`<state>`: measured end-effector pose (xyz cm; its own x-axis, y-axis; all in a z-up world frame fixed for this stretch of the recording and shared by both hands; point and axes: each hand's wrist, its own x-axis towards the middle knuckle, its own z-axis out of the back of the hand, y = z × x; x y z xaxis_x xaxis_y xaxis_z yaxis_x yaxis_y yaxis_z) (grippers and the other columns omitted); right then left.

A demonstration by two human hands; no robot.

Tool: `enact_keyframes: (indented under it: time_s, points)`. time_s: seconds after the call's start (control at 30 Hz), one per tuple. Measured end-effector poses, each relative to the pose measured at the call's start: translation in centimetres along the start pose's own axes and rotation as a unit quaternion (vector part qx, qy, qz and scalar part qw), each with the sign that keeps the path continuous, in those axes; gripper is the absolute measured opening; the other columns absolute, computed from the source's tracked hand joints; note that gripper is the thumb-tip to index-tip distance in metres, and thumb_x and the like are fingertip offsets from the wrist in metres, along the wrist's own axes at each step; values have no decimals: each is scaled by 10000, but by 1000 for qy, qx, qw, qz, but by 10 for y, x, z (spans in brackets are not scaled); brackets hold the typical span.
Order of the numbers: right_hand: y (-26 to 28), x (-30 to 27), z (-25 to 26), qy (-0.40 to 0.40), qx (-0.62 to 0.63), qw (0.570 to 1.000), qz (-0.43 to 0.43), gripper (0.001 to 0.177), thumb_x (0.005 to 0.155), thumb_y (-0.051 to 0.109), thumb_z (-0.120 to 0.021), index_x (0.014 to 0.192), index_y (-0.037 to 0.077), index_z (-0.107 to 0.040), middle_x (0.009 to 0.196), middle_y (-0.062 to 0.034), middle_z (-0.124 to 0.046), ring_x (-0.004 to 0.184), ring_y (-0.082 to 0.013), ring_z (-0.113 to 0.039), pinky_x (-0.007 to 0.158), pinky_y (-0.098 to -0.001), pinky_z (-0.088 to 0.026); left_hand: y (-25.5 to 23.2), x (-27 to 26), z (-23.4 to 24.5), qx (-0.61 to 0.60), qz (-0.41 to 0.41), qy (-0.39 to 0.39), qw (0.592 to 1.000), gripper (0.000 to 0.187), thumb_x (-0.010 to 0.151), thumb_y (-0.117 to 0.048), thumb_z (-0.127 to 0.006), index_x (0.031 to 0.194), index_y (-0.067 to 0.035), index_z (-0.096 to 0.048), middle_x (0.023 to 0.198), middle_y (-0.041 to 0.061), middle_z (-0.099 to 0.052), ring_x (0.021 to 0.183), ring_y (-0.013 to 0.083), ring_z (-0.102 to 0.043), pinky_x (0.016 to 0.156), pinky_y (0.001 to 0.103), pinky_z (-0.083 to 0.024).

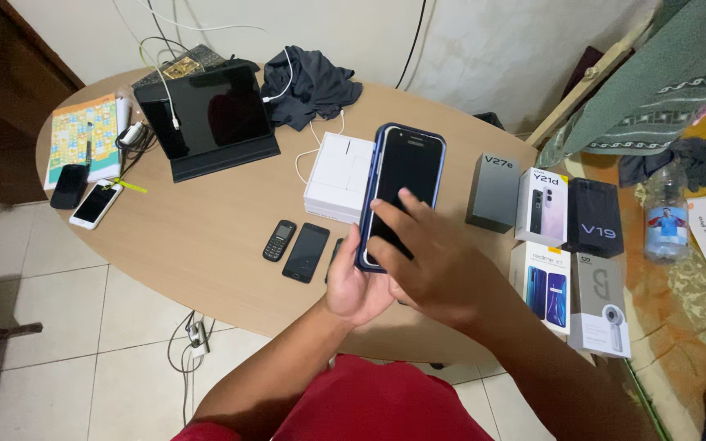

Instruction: The person removes the back covers and batteries from several mobile phones on a table. They handle each phone individually, pry off the covers, and place the components on the table.

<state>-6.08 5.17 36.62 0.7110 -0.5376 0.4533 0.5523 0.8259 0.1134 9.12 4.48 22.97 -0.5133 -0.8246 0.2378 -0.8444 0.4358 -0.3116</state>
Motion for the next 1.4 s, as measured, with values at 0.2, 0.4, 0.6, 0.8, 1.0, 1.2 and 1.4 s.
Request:
enact_keyframes:
  time_s: [0.2, 0.4, 0.6, 0.8, 1.0, 1.2, 1.4]
  points:
    - [1, -4, -4, -45, -18, 997, 58, 368, 884, 161, -698, 1251, 145, -693, 1436, -208, -517, 1324, -433, -542, 1038, -521, -517, -6, 5, 2, -5, -13, -4, 1000, 700, 1125, -589, -240, 1607, -93, -345, 1563, 143, -465, 1367, 261, -534, 1141, 426, -465]
    - [-2, -8, -11, -56, -48, 995, 66, 369, 882, 95, -667, 1246, 136, -717, 1433, -207, -517, 1345, -424, -538, 1088, -549, -504, -4, 7, 13, -75, -25, 56, 995, 719, 1172, -577, -248, 1640, -42, -358, 1589, 163, -488, 1282, 239, -598, 1018, 333, -524]
    - [-11, -13, -22, -97, -25, 993, 63, 271, 880, 145, -721, 1151, 132, -710, 1451, -220, -496, 1357, -422, -533, 1097, -525, -519, -6, 9, -2, 82, -59, 13, 995, 722, 1112, -556, -314, 1634, -58, -287, 1607, 139, -451, 1376, 236, -531, 1047, 340, -477]
    - [-11, -28, -39, -173, -34, 984, 11, 141, 885, 59, -757, 973, 46, -646, 1443, -255, -515, 1258, -429, -651, 970, -401, -621, 0, 12, -20, 163, -144, 18, 976, 756, 1095, -464, -493, 1683, -140, -146, 1603, 158, -390, 1484, 257, -444, 1249, 449, -378]
    - [-5, -37, -59, -261, 46, 937, -227, 331, 911, 5, -724, 1132, 48, -481, 1387, -284, -569, 932, -218, -715, 726, -282, -589, 5, 12, -10, 141, -156, -28, 977, 721, 1062, -506, -428, 1624, -111, -211, 1586, 127, -415, 1461, 289, -449, 1240, 507, -355]
    - [-9, -40, -43, -301, 464, 775, -307, 647, 920, -139, -606, 1472, -3, -296, 1398, -302, -569, 1243, -266, -658, 936, -320, -620, -6, 9, 9, 59, -133, 61, 987, 674, 1166, -547, -364, 1560, -1, -367, 1480, 178, -498, 1330, 306, -514, 1118, 481, -404]
    - [-16, -44, -40, -329, 603, 646, -333, 718, 872, -166, -570, 1501, 35, -288, 1386, -266, -552, 1224, -281, -637, 942, -417, -602, -15, 10, -1, 5, -101, -2, 995, 772, 1025, -621, -389, 1561, -65, -376, 1497, 161, -481, 1318, 287, -572, 1089, 488, -474]
